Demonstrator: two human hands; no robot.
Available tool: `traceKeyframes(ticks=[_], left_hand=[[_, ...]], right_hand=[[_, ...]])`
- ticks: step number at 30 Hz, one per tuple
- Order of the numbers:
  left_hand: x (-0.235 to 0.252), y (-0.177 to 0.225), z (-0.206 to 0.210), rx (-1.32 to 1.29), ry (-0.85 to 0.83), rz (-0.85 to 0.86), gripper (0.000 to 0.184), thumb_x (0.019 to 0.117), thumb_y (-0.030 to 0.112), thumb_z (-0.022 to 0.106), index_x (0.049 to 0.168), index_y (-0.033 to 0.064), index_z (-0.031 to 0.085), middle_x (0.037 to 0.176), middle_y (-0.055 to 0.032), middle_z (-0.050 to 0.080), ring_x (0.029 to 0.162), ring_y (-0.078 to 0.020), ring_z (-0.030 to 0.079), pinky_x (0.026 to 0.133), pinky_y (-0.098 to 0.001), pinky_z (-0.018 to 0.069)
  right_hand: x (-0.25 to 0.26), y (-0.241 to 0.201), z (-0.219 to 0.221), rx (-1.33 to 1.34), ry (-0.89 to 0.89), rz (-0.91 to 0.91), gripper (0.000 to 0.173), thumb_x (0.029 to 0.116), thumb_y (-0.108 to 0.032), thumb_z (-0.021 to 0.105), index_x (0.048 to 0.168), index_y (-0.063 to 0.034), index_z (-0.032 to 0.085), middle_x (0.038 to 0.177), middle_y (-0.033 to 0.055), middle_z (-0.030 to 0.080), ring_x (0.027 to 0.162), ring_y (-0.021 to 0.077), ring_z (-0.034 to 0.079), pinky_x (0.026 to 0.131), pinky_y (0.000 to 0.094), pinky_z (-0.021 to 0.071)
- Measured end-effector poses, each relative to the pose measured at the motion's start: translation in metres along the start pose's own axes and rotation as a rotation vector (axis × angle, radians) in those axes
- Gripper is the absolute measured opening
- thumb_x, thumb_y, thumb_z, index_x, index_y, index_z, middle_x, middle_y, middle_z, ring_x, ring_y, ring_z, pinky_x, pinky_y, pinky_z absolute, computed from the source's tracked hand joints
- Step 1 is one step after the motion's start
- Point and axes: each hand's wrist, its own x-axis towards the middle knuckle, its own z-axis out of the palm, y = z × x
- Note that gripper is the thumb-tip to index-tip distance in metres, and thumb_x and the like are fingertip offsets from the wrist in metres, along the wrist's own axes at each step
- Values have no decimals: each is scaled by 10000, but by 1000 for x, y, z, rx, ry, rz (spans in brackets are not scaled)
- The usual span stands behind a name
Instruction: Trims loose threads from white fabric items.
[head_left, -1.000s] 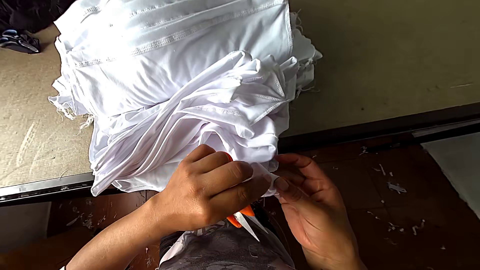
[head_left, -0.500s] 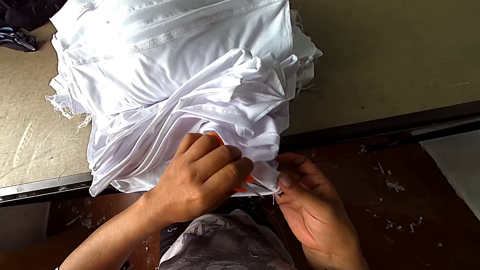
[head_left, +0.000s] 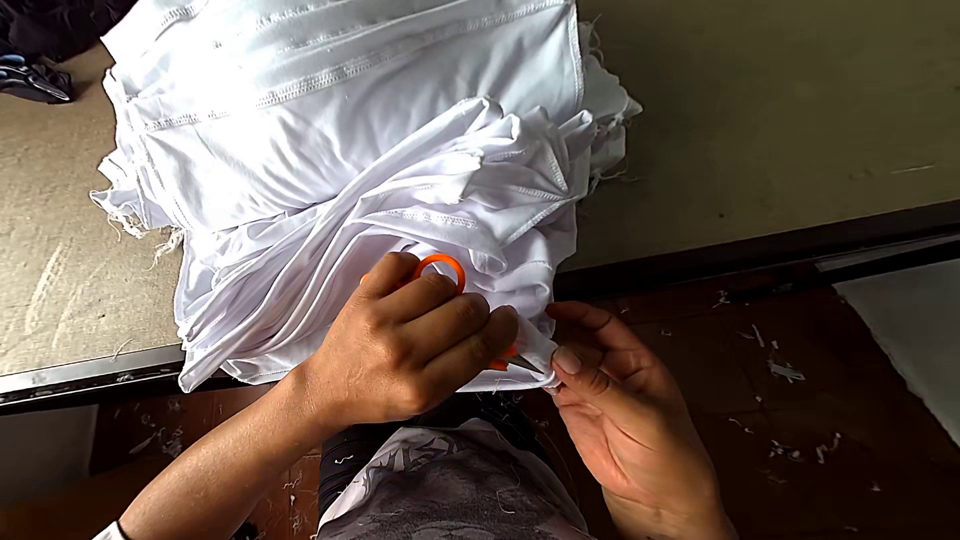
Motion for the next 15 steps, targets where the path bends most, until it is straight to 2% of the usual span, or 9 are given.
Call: traceKeyframes(ticks=[2,7,15], left_hand=[[0,3,-3,3,7,-5,176,986,120,621,1097,60,744,898,-78,716,833,-206,622,807,-387,439],[2,8,-3,112,-51,19,229,994,61,590,1157,55,750,863,-72,690,786,-206,574,780,-392,391],[7,8,-2,138,-38,68,208,997,46,583,1099,43,764,857,-69,696,777,-197,555,785,-388,370]], right_hand=[[0,0,0,-3,15,6,353,882,-97,740,1229,-129,682,961,54,741,864,100,733,808,272,622],[-2,-2,1,-23,1,4,385,890,-106,736,1270,-112,676,1001,63,741,898,103,730,825,265,616],[-3,-2,3,-4,6,26,404,897,-93,718,1298,-118,667,1031,72,739,914,112,732,830,275,618]])
